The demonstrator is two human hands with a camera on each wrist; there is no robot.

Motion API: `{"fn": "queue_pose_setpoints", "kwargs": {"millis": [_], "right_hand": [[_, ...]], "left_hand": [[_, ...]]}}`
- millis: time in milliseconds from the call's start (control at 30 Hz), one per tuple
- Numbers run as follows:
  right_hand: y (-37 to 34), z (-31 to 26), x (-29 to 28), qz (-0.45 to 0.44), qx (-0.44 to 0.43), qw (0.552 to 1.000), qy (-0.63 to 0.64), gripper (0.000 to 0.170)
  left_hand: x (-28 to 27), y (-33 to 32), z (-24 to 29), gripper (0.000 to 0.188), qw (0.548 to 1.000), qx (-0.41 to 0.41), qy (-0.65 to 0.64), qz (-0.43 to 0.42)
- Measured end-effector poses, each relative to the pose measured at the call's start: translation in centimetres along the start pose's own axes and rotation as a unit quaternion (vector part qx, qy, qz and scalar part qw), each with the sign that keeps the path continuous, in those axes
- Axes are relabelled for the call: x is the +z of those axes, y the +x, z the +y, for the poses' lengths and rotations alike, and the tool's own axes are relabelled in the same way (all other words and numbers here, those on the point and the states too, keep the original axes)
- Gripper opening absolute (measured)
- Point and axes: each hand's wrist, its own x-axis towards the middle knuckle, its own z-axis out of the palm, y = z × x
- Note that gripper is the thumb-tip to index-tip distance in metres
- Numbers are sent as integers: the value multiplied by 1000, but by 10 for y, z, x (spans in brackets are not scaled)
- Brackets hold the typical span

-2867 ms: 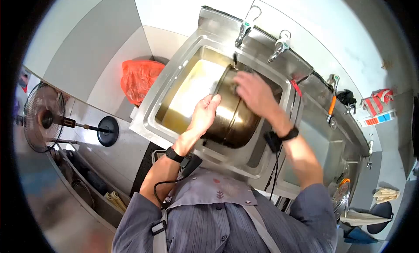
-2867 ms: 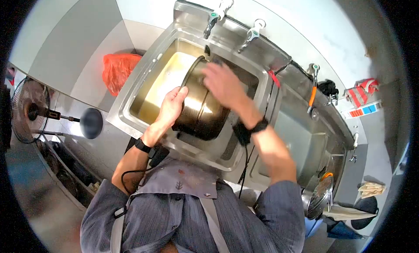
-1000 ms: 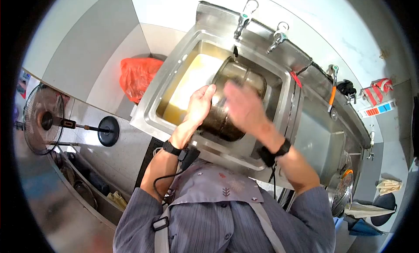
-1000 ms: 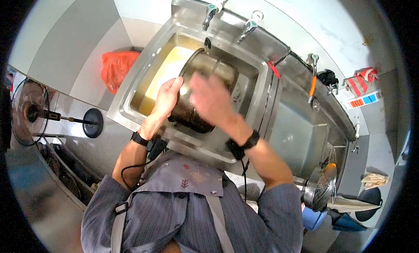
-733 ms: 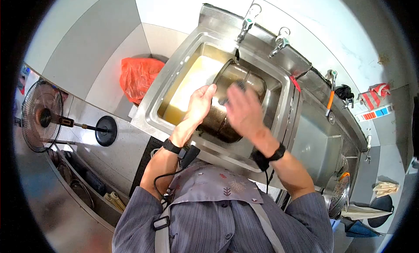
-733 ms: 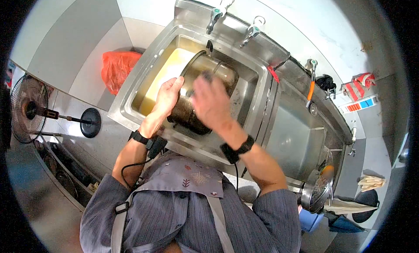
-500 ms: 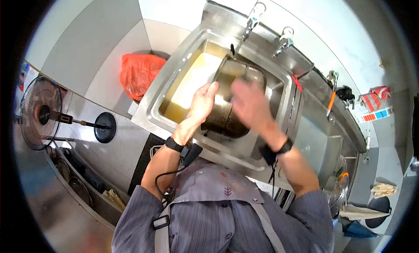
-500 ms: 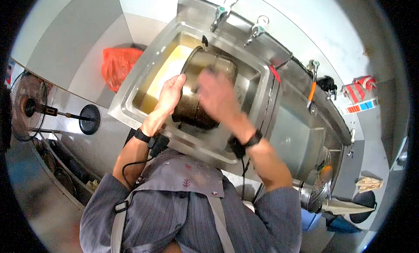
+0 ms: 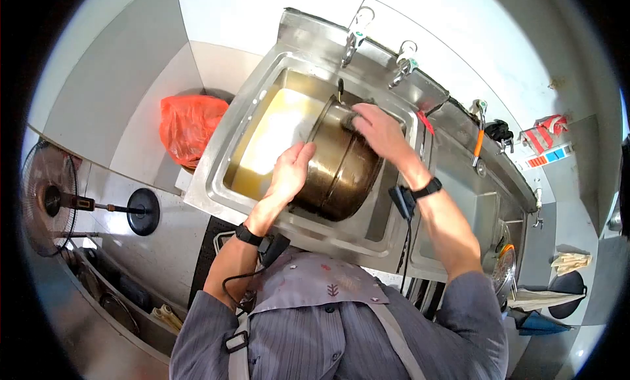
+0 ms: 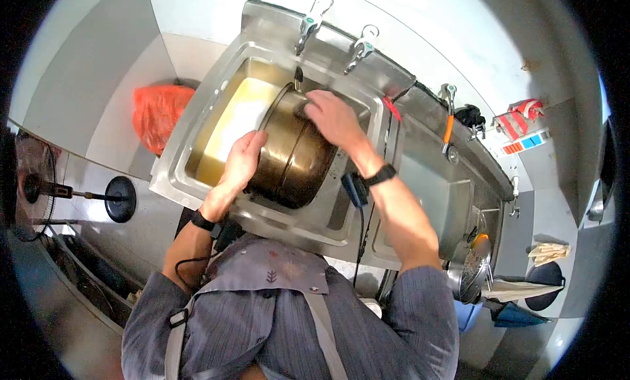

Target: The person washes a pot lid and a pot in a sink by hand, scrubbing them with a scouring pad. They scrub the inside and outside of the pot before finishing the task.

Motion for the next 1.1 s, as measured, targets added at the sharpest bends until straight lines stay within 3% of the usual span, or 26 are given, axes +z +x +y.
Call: {"fn": "queue_pose_setpoints", "kwargs": {"millis": [100,200,333,400,433,500,533,600,733,800,867,900,1000,1100], "right_hand": [[-7,-16,13,26,-7,998,-52,44],[-45,-74,33,3,-193,961,-198,52],[-37,-58,31,25,-208,968,-139,50],[-10,-16,19,92,-33,995,18,47],[-12,-15,16,96,-33,995,19,47],[-13,-16,15,80,72,993,43,35],[-23,-30,21,96,12,995,26,32],[-50,-69,28,71,-222,968,-90,34],[-62,-79,51,55,-253,961,-95,34],[-37,-66,31,121,-193,971,-70,30],[-9,-26,26,159,-140,976,-54,27],[-10,-24,26,154,-91,982,-57,27],[-39,-61,43,174,-170,964,-105,29],[-67,-93,53,153,-215,959,-102,27]], "left_hand": [[-12,1,0,43,1000,-8,-3,-23],[-13,-1,1,44,996,-44,-34,-68],[-11,-5,9,44,993,-63,-56,-87],[-7,-13,12,45,990,-73,-72,-96],[-6,-15,15,45,988,-77,-87,-97],[-8,-14,14,45,987,-80,-100,-94],[-7,-13,6,46,989,-77,-92,-88],[-8,-13,-2,47,990,-78,-81,-81],[-13,-9,-12,51,988,-89,-89,-88],[-12,-18,-13,55,986,-101,-104,-79],[-8,-19,1,63,986,-121,-115,-5],[-11,-18,6,74,977,-145,-151,-36],[-11,-19,12,80,970,-207,-128,24],[-11,-27,27,88,966,-199,-164,-6]]}}
